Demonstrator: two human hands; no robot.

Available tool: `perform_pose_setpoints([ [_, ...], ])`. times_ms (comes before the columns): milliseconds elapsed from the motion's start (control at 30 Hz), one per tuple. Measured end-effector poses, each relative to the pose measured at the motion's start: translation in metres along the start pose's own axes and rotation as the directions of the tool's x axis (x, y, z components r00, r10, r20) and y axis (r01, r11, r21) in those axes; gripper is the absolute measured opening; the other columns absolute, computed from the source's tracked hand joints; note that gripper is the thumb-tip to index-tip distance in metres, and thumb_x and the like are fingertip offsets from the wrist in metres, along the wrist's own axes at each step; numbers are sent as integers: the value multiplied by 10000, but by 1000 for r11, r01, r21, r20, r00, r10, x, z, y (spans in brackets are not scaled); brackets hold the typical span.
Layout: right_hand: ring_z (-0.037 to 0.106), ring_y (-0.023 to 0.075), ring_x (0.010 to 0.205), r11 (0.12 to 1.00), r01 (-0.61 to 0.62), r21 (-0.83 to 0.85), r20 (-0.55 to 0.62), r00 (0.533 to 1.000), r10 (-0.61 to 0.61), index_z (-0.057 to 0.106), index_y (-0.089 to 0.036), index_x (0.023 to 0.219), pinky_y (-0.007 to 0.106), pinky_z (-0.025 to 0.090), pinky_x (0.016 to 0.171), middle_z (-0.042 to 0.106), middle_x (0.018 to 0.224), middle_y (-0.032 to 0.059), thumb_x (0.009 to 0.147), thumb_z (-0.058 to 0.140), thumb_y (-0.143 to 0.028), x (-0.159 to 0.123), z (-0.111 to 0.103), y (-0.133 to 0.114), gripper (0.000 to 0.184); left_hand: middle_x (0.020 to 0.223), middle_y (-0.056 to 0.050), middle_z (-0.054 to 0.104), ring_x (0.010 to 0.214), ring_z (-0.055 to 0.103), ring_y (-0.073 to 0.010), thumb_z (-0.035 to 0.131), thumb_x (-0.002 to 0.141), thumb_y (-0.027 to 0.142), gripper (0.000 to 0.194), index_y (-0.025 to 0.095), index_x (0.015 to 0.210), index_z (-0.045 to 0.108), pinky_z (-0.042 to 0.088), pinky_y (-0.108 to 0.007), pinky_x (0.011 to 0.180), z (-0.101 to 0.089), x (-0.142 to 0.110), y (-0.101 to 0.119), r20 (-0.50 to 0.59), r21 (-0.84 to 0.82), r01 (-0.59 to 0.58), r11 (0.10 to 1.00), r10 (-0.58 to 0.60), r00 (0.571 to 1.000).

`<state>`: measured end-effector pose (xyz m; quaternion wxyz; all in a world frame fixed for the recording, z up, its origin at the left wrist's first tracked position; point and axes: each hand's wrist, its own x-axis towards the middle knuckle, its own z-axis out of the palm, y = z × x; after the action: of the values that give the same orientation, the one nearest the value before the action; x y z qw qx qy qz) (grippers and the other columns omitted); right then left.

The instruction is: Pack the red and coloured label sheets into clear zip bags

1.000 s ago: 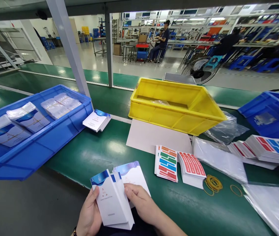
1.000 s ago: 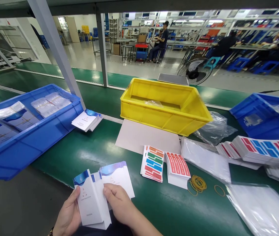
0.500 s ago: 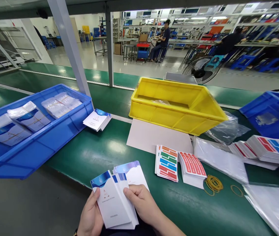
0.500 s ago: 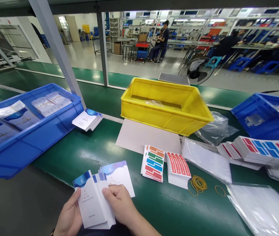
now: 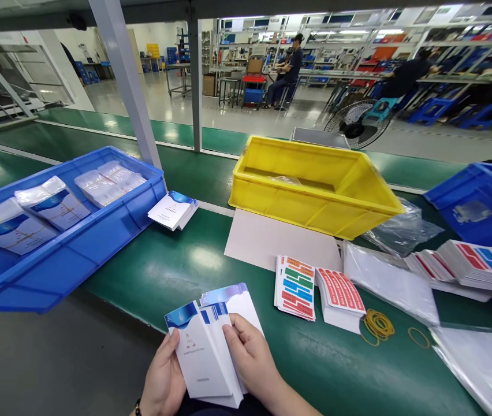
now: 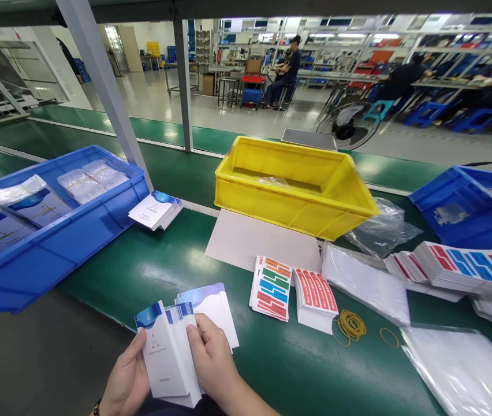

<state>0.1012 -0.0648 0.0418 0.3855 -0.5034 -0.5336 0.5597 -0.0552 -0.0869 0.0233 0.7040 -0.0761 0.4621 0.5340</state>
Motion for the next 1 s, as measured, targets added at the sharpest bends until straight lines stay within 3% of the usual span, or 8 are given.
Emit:
perform_pose_setpoints([
  [200,585,185,695,998,-30,-59,-104,994,23,583,-166,1004,272,463,636,623,768,36,861,427,-422,11,-26,6,333,848,-84,742,858,678,-266,548,810,148,183,151,976,626,504,-434,857,-9,4,8,-5,-20,-23,1000,23,1000],
  [333,514,237,1059,977,21,-211,-276,958,-81,492,-200,1176,367,415,914,521,1162,94,792,527,-418,21,-39,20,443,812,-80,741,789,691,-250,518,828,145,225,154,1039,596,516,-429,832,-7,4,15,-37,-1,-45,999,45,998],
  [367,476,241,1113,971,47,-233,-263,958,-110,503,-210,1169,373,386,951,491,1207,94,788,530,-423,21,-38,20,437,808,-83,740,784,691,-251,512,832,150,225,149,1043,590,518,-431,827,-5,3,15,-45,-2,-33,999,33,998],
  [433,495,234,1085,984,64,-168,-91,993,-80,556,-210,1104,358,392,935,537,1149,89,820,480,-443,18,-31,14,376,798,-90,736,791,688,-256,510,833,155,212,134,1030,586,523,-436,815,-1,1,14,-67,-3,-13,1000,13,998],
  [500,563,210,914,999,19,-37,165,986,-13,610,-188,972,321,439,828,609,954,70,861,401,-465,12,-20,7,365,796,-93,732,813,683,-263,521,824,150,197,125,1008,589,524,-438,809,3,1,11,-77,2,-15,1000,15,997],
  [567,543,169,713,998,-42,39,290,957,29,609,-163,792,276,445,676,586,753,34,872,356,-498,7,-9,3,427,800,-89,729,840,677,-265,537,812,137,172,131,972,599,524,-436,810,4,1,7,-71,10,-29,1000,30,997],
  [700,391,119,565,996,-85,17,240,968,78,479,-163,585,228,338,515,447,600,-9,831,377,-569,5,-1,7,486,797,-78,727,878,666,-265,558,801,144,81,149,858,616,520,-430,818,1,1,3,-41,21,-35,999,35,999],
  [1000,353,112,542,996,-90,-7,181,979,90,459,-157,506,244,306,536,398,567,-17,797,424,-571,8,-6,6,508,837,-70,731,911,657,-270,589,785,170,176,173,957,625,502,-445,848,-1,0,3,8,-39,-16,999,16,1000],
])
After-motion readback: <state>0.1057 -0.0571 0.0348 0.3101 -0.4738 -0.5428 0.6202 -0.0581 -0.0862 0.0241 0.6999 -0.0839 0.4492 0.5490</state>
